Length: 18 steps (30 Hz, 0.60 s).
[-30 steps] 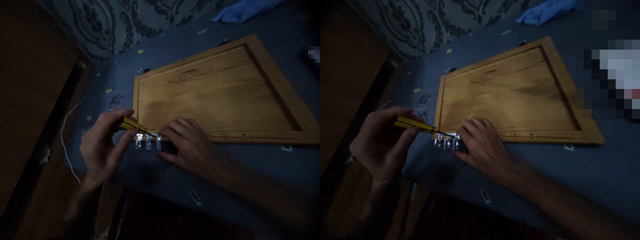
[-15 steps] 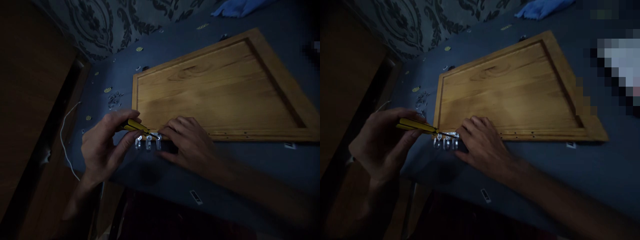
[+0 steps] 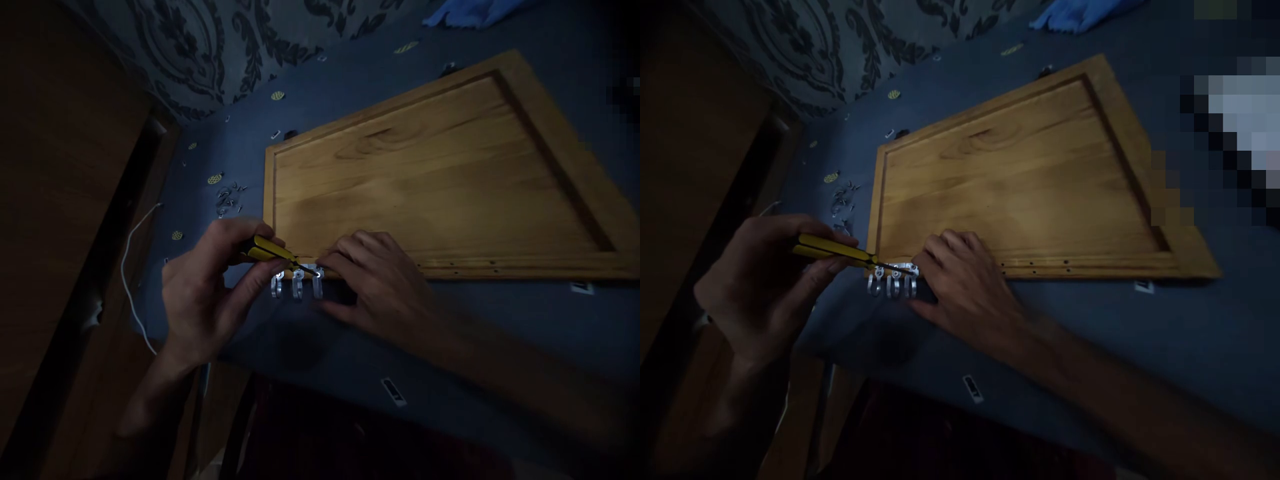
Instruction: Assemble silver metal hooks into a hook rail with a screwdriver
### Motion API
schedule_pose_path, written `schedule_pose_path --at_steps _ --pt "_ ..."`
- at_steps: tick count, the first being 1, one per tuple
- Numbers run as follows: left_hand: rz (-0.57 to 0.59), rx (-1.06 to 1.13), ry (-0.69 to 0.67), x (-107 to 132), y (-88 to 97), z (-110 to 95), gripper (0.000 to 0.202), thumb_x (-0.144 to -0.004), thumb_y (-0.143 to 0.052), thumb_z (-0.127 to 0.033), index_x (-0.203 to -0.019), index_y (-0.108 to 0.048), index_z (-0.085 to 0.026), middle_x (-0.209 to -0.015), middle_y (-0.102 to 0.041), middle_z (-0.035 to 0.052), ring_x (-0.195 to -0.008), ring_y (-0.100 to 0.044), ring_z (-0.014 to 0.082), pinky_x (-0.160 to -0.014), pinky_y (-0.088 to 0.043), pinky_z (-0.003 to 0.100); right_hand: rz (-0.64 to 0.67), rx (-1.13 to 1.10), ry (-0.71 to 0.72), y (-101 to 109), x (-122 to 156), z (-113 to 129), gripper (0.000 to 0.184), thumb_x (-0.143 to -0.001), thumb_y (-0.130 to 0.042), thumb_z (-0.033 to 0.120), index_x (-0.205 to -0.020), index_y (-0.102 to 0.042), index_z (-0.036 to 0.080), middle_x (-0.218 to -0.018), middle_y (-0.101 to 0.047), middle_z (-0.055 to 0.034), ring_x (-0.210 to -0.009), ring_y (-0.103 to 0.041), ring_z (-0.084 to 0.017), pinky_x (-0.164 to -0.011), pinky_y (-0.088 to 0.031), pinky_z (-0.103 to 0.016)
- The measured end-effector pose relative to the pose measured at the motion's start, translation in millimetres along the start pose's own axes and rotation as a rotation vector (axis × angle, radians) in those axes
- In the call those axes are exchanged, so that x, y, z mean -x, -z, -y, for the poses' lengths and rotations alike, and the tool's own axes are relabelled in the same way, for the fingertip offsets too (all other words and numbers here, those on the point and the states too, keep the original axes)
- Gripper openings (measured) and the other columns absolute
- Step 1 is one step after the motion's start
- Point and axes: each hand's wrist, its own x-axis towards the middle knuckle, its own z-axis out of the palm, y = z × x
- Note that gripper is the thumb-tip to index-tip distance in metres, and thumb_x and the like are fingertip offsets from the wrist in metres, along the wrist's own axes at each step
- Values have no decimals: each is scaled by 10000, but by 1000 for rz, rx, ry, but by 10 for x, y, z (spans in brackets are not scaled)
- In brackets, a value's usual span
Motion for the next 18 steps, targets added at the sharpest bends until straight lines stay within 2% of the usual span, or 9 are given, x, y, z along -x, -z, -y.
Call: schedule_pose_path --at_steps 4,7,10,14,18 --pt "-37 -141 -41 20 -14 -68 254 -905 -799 -278 -1124 -671 -287 -955 -779 -66 -758 -775 138 -678 -661 264 24 -4 -11 5 2 2 387 -943 -657 539 -1038 -674 165 -978 -666 -97 -937 -567 -273 -813 -417 -420" --pt "-26 -196 -34 42 -18 -101 220 -934 -766 -300 -1122 -653 -293 -952 -782 -58 -748 -769 140 -682 -657 277 23 -9 -19 6 1 7 412 -969 -610 553 -1042 -682 154 -968 -662 -104 -933 -556 -274 -818 -415 -428" --pt "-29 -194 -35 52 -20 -97 216 -941 -759 -313 -1128 -653 -288 -960 -778 -54 -761 -760 123 -698 -639 251 26 -19 -20 -1 2 1 421 -977 -588 565 -1043 -685 161 -965 -660 -100 -935 -556 -275 -820 -417 -428" --pt "-32 -140 -68 39 -24 -81 222 -930 -775 -283 -1112 -649 -261 -940 -757 -65 -769 -745 90 -722 -623 194 24 7 -5 -3 1 -9 401 -925 -680 546 -1037 -679 161 -971 -666 -97 -940 -570 -276 -824 -420 -413" --pt "-11 -86 -45 33 -25 -79 212 -946 -748 -230 -1128 -644 -263 -967 -746 -56 -804 -746 89 -758 -641 192 31 19 -10 7 -2 -2 374 -915 -704 512 -1051 -673 166 -992 -676 -102 -944 -578 -275 -839 -424 -407"
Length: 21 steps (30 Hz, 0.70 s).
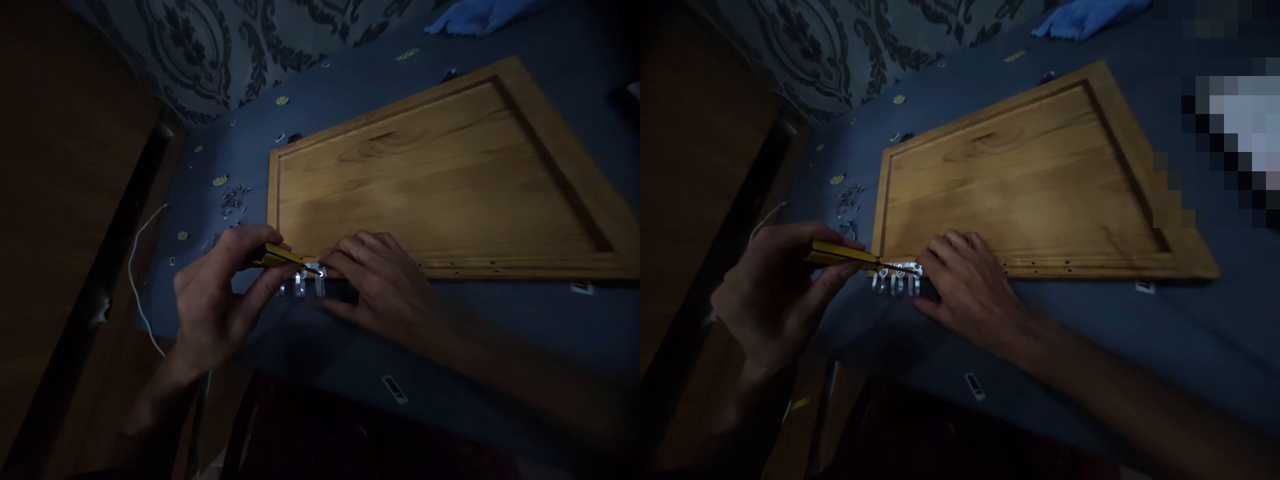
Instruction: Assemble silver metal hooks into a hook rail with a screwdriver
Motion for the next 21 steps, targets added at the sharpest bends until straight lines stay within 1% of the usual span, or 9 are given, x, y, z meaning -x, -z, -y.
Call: schedule_pose_path --at_steps 3,6,11,14,16,19,21 --pt "4 37 -7 -1 2 9 239 -939 -755 -216 -1149 -646 -248 -986 -740 -42 -836 -746 84 -798 -645 172 1 -5 -2 4 -1 4 361 -930 -679 513 -1047 -674 172 -990 -673 -100 -953 -570 -275 -844 -421 -409" --pt "10 65 -35 -11 5 19 248 -929 -769 -226 -1150 -655 -230 -985 -739 -33 -837 -746 82 -802 -647 159 -2 -1 10 2 -1 3 385 -922 -692 524 -1048 -674 161 -989 -665 -97 -953 -561 -270 -846 -414 -406" --pt "20 68 6 -21 8 12 253 -924 -769 -216 -1154 -672 -253 -1014 -753 -28 -855 -761 117 -785 -682 225 -3 -6 7 0 -3 2 401 -924 -692 527 -1058 -677 149 -1000 -668 -107 -958 -567 -275 -842 -413 -409" --pt "14 110 5 -6 7 6 271 -910 -778 -188 -1157 -681 -244 -999 -749 -22 -862 -765 123 -798 -685 221 5 -13 1 6 -5 3 415 -932 -671 554 -1048 -682 155 -994 -670 -109 -953 -570 -276 -833 -414 -408" --pt "-12 126 20 4 20 0 275 -903 -781 -175 -1152 -685 -245 -990 -739 -21 -862 -765 125 -799 -687 221 10 -17 -4 8 -6 2 401 -936 -670 540 -1052 -684 157 -998 -674 -109 -956 -574 -276 -834 -415 -406" --pt "-105 107 64 5 66 -8 317 -889 -787 -136 -1160 -691 -269 -1008 -717 -28 -882 -759 121 -792 -687 216 5 -18 -1 2 -5 -3 395 -932 -679 529 -1058 -683 155 -1003 -679 -109 -960 -579 -279 -838 -416 -408" --pt "-139 85 64 0 96 -2 333 -890 -779 -115 -1164 -696 -284 -1030 -702 -31 -904 -754 116 -800 -684 209 -3 -17 10 -4 -6 -6 405 -925 -687 538 -1048 -684 152 -992 -678 -107 -946 -578 -276 -830 -416 -406"
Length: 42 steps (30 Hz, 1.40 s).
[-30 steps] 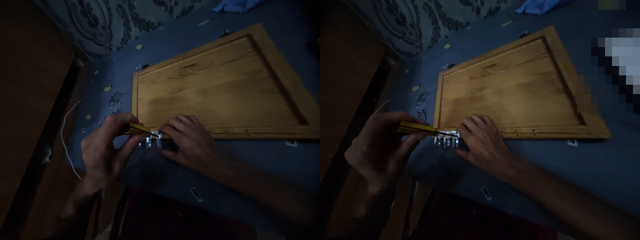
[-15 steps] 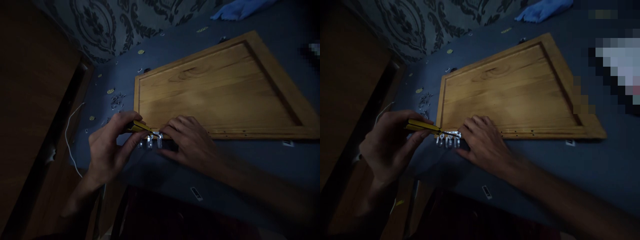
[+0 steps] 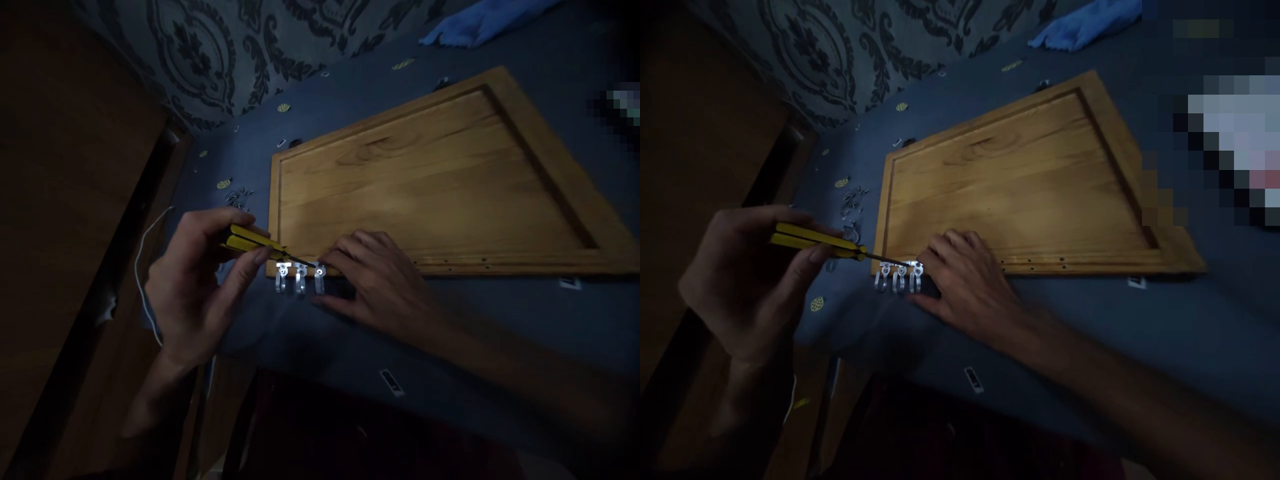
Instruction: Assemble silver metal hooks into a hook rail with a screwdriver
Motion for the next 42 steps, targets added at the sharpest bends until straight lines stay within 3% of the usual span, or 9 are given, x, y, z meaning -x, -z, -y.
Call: schedule_pose_path --at_steps 7,10,24,28,42 --pt "112 45 7 5 -34 58 310 -921 -761 -165 -1197 -676 -277 -1052 -720 -35 -943 -752 136 -837 -673 231 17 20 -6 8 -10 8 385 -918 -698 528 -1033 -680 161 -998 -674 -107 -963 -573 -283 -837 -410 -409" --pt "118 36 -32 7 -53 43 305 -909 -773 -147 -1178 -683 -257 -1023 -736 -30 -907 -748 116 -816 -666 203 20 18 -9 11 -9 8 371 -932 -678 528 -1041 -679 174 -994 -673 -103 -961 -565 -279 -842 -408 -408" --pt "182 61 -78 -30 -67 62 318 -921 -743 -141 -1194 -677 -289 -1005 -761 -18 -877 -766 151 -775 -697 270 14 23 7 17 -10 13 400 -898 -724 505 -1069 -681 146 -996 -667 -109 -962 -566 -286 -838 -417 -414" --pt "216 47 -55 -66 -55 56 264 -930 -745 -161 -1167 -680 -257 -996 -761 -13 -859 -765 130 -767 -682 233 31 7 -14 21 -13 12 360 -926 -681 505 -1061 -680 171 -1009 -676 -109 -972 -568 -286 -845 -421 -415" --pt "195 -100 -72 -48 -72 -15 193 -961 -724 -247 -1135 -645 -271 -1002 -756 -22 -820 -769 133 -748 -688 233 32 14 -16 30 -13 22 368 -905 -712 500 -1046 -681 161 -995 -675 -104 -952 -569 -279 -834 -419 -413"
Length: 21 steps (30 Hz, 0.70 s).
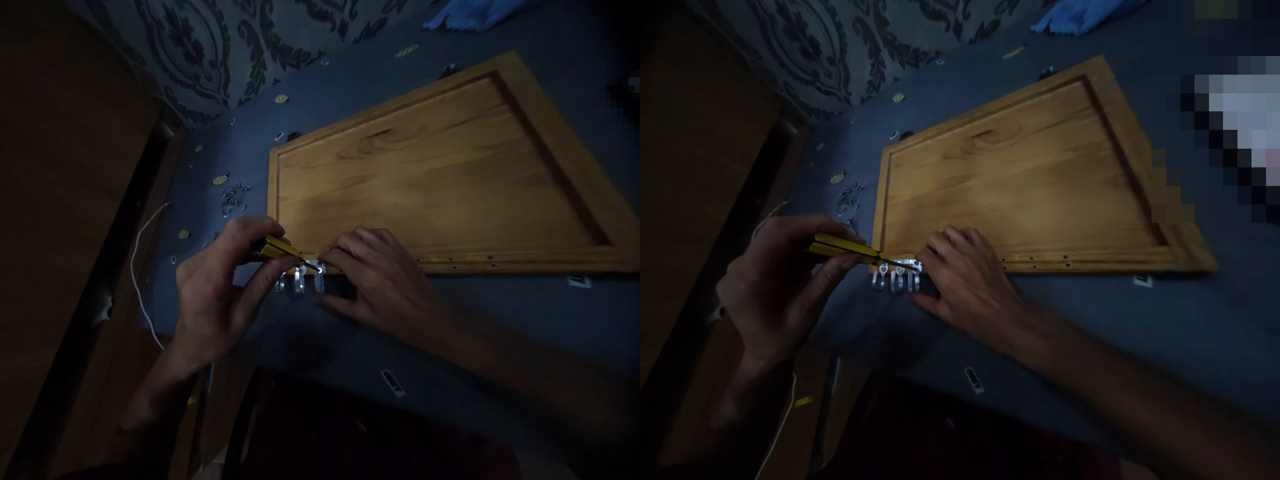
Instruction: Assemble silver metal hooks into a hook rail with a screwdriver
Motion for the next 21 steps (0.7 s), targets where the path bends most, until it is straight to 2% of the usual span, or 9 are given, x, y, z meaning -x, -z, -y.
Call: schedule_pose_path --at_steps 5,14,21 --pt "17 -17 3 -11 2 -19 171 -977 -702 -252 -1129 -631 -288 -1002 -755 -15 -814 -768 138 -744 -701 253 -4 -1 -5 1 5 -4 358 -914 -696 503 -1048 -676 172 -997 -677 -106 -956 -567 -282 -841 -426 -420" --pt "17 78 7 -13 -4 31 207 -953 -737 -234 -1144 -662 -259 -1003 -749 -23 -851 -755 125 -751 -660 244 -7 -27 -2 -24 13 -25 372 -947 -632 518 -1079 -688 175 -1004 -681 -111 -970 -565 -291 -845 -421 -437" --pt "21 130 28 -9 -3 34 241 -937 -749 -212 -1154 -667 -281 -1004 -745 -30 -885 -758 129 -787 -668 267 -22 -6 10 -5 12 -5 362 -918 -692 487 -1063 -685 155 -993 -676 -110 -963 -574 -290 -846 -425 -425"
